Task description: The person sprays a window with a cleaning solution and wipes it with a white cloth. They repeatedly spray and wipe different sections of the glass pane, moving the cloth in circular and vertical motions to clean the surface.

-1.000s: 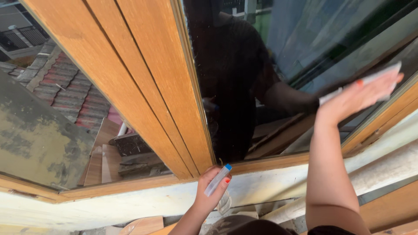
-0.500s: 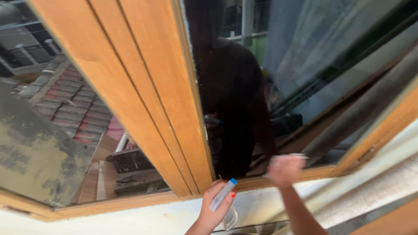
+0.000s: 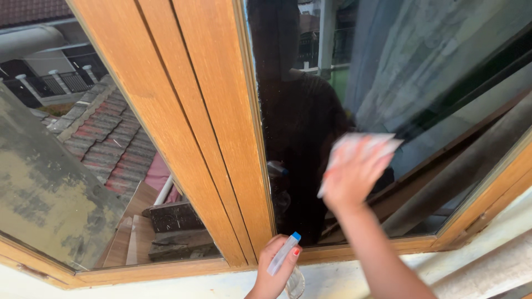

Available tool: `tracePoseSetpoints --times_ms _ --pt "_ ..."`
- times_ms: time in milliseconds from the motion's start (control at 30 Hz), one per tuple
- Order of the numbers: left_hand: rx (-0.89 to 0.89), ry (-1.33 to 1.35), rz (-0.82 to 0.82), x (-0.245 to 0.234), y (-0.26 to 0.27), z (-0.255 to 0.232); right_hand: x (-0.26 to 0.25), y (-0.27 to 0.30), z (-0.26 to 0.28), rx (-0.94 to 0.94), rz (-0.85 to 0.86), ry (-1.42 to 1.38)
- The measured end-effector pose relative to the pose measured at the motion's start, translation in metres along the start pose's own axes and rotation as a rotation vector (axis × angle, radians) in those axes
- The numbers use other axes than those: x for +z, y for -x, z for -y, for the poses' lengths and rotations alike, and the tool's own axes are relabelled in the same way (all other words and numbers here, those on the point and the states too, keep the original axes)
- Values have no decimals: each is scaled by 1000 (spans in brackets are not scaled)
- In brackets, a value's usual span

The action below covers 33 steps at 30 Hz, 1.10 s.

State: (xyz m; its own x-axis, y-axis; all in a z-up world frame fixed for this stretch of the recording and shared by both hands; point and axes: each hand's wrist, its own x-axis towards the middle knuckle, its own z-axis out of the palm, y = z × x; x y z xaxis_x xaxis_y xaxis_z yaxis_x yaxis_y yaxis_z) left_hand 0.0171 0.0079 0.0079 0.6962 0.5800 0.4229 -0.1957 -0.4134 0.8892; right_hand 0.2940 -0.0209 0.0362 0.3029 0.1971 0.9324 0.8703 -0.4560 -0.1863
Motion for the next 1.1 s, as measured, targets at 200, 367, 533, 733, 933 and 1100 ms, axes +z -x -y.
tracePoseSetpoints --times_ms 200,367,533,733,933,1100 --pt "47 -8 5 -7 4 5 -2 177 -30 -279 283 -132" --pt "34 -58 -87 -29 11 24 -14 139 -132 344 -36 -19" --pt "-75 -35 -154 -30 11 43 -54 -14 -138 757 -439 -152" --pt "-48 -96 -121 -21 -2 32 -14 -29 -16 150 -122 14" --pt "8 -87 -50 -16 -7 20 -6 135 -28 -267 174 -48" --pt "22 -107 -83 -30 -2 25 -30 130 -96 348 323 341"
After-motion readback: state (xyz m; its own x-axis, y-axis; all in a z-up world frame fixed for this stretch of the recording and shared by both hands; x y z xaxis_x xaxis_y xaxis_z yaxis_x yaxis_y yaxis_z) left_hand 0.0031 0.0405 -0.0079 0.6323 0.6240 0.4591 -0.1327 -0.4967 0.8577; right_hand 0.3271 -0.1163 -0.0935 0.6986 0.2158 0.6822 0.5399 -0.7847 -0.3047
